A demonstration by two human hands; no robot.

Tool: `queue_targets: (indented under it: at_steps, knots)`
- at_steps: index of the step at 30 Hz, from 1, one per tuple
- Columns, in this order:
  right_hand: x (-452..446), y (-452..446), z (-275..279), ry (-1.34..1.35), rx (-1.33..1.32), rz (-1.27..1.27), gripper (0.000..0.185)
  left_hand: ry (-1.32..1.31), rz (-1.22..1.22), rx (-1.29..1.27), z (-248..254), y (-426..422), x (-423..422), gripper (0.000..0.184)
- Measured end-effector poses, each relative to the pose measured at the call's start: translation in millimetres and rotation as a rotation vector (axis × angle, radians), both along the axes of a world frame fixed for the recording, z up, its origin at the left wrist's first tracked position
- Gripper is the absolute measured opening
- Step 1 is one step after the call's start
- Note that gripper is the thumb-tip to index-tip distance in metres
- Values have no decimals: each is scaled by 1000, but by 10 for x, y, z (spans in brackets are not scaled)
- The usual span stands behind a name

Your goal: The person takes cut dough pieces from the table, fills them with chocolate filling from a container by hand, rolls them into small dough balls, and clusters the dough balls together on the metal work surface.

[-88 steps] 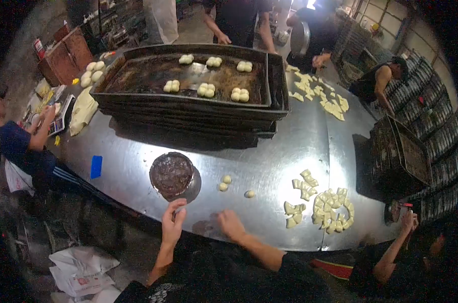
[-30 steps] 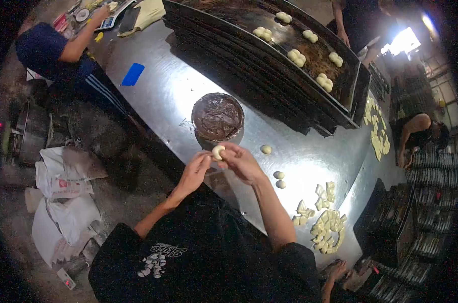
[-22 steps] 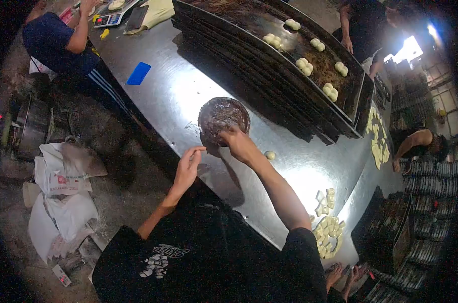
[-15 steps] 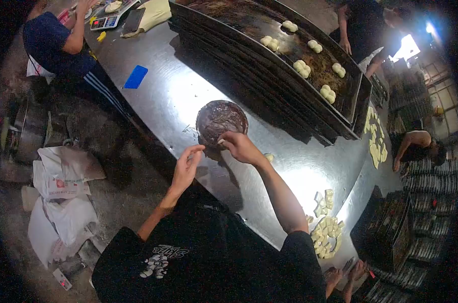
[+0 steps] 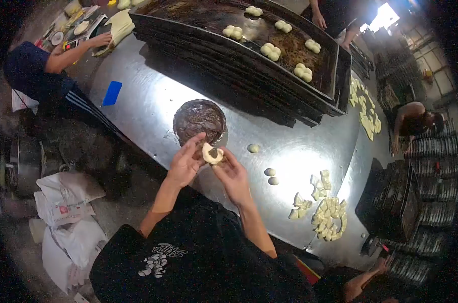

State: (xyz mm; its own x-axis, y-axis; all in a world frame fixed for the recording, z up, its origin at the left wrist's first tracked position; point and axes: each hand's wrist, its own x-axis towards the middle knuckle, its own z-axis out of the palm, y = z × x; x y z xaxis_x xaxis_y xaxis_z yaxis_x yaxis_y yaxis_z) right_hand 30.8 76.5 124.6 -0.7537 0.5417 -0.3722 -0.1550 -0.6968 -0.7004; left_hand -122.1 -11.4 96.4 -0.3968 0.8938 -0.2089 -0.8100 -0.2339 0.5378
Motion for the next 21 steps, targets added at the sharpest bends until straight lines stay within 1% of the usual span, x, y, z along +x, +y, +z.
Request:
queue_targets:
  at_steps: [2,3,4,6,7,8,10,11,12,14,15,17,18,20,21]
  knots:
    - [23,-33,61,-290,1051,-99,42,152,-94,39,178,-15,-45,44]
    - [27,30,56,-322,1340,-111,36,271,-125,54,181,-17,-54,44]
    - [55,84,79,-320,1338,-112,36,272,-125,52,192,-20,-33,44]
    - [99,165,172,-366,1442,88,37,743,-127,-17,287,-39,16,44]
    - [88,178,218,-359,1509,41,32,1077,-195,-98,439,-91,-16,45]
    - [53,190,260,-350,1509,42,32,1081,-189,-102,464,-99,8,45]
    - [-4,205,314,-299,1391,-60,23,1471,-81,-51,488,-102,111,42]
    - [7,224,306,-317,1385,-21,19,1467,-60,-47,491,-102,128,39]
    - [2,226,280,-312,1385,-21,19,1470,-58,-51,441,-88,177,39]
    - [-12,201,218,-248,1340,-142,18,696,16,-210,258,-80,281,35]
    - [-32,168,252,-245,1338,-144,18,701,15,-212,235,-88,272,35]
    - [-61,84,350,-234,1224,-90,18,206,-161,-113,185,-119,263,29]
    - [-56,81,338,-236,1221,-93,18,208,-165,-116,162,-123,274,29]
    - [-25,100,309,-268,1547,-123,14,370,-85,-141,114,-108,313,27]
    - [7,109,329,-319,1544,-104,14,371,-93,-140,106,-97,324,27]
